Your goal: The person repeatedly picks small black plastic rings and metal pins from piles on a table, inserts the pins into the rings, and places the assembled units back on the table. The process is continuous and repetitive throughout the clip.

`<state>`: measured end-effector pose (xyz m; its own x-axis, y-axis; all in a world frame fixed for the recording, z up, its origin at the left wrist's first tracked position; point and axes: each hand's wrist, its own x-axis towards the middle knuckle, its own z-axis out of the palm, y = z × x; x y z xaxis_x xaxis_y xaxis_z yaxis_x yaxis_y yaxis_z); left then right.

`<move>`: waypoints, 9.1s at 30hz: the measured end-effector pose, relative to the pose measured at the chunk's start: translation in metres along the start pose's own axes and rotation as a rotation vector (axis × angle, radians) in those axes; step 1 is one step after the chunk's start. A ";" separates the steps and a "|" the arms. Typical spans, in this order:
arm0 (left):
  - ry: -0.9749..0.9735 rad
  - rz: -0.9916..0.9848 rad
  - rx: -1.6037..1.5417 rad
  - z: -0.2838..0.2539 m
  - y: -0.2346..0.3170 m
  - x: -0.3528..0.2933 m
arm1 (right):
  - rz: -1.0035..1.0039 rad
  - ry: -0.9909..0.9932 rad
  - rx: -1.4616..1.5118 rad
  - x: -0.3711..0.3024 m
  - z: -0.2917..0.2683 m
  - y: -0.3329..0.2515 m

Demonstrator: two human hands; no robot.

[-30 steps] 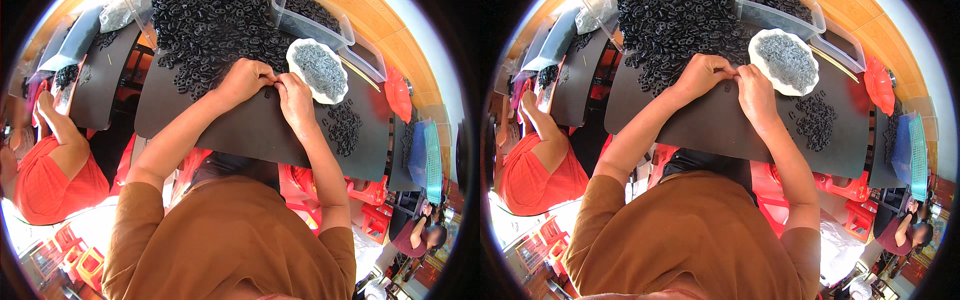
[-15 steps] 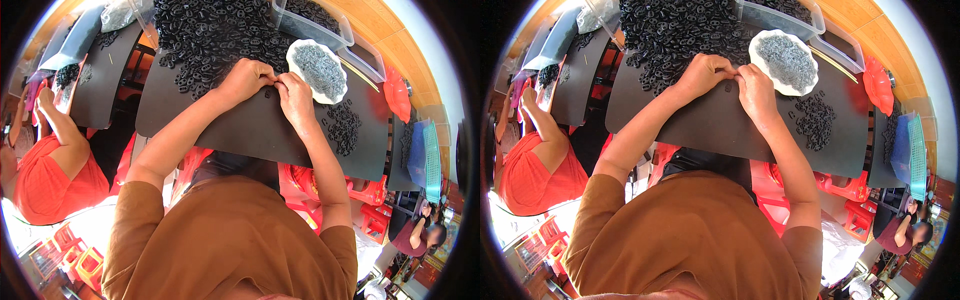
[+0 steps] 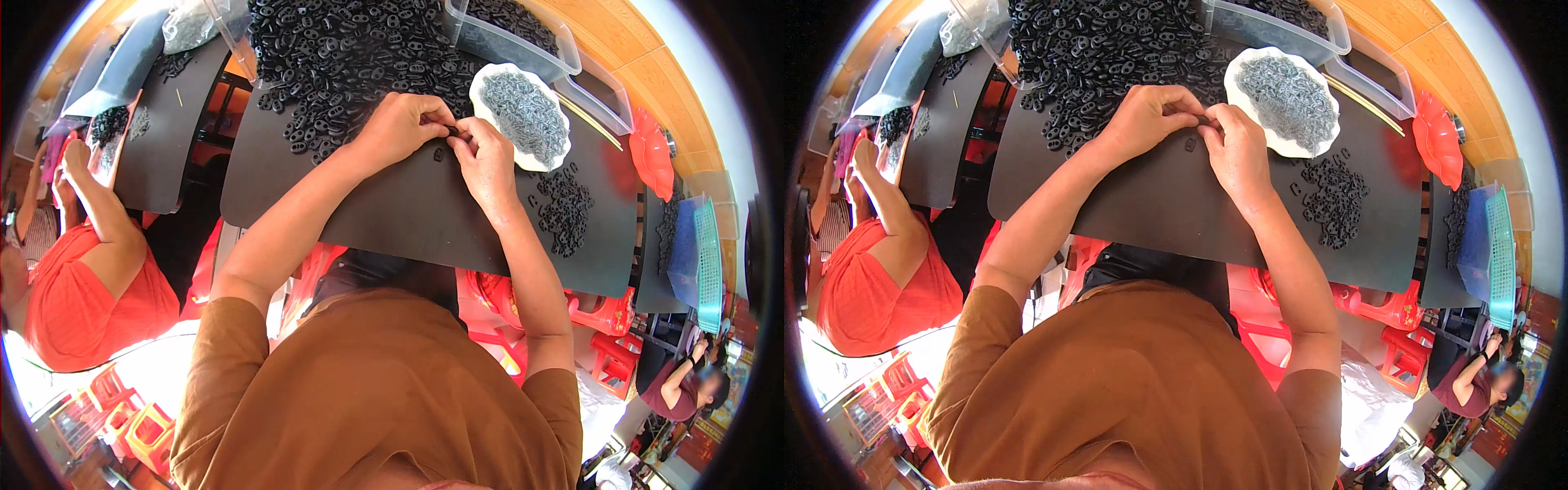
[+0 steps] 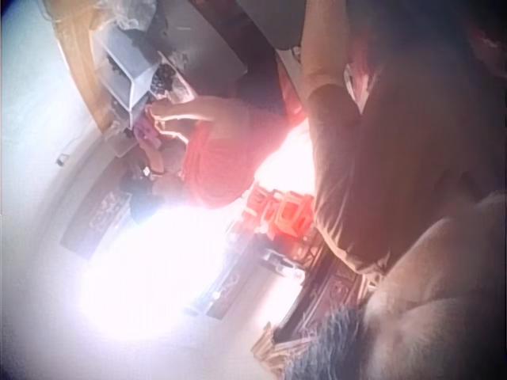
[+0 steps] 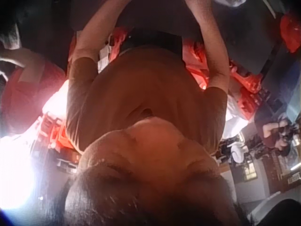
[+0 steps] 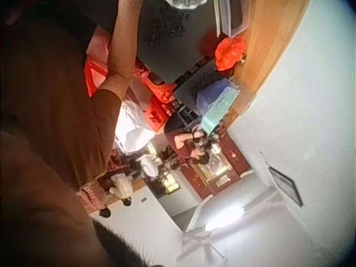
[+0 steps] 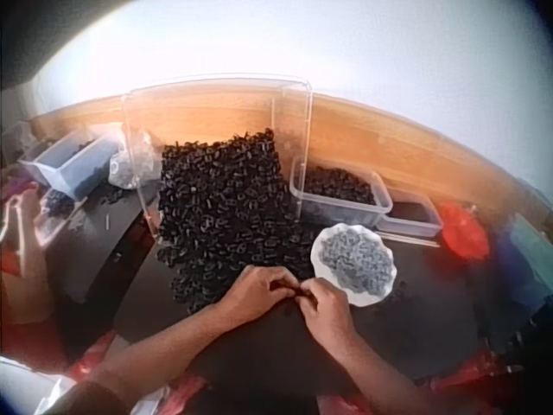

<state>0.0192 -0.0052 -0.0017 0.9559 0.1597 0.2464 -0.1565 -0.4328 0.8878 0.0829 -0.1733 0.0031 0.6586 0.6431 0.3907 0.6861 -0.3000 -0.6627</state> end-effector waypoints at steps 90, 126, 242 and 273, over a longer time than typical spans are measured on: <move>-0.056 0.171 0.175 -0.004 -0.007 0.001 | -0.104 0.007 -0.047 0.001 0.006 0.005; -0.090 -0.213 -0.580 -0.006 0.014 0.002 | 0.201 0.039 0.598 0.007 -0.016 -0.006; -0.072 -0.128 -0.269 -0.009 0.003 0.002 | 0.218 -0.075 0.314 0.004 -0.010 0.000; -0.080 -0.136 0.000 -0.019 -0.003 0.004 | 0.129 -0.056 -0.127 0.007 0.014 -0.004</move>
<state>0.0190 0.0134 0.0041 0.9851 0.1455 0.0917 -0.0239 -0.4123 0.9107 0.0810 -0.1577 -0.0003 0.7281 0.6304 0.2693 0.6328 -0.4670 -0.6176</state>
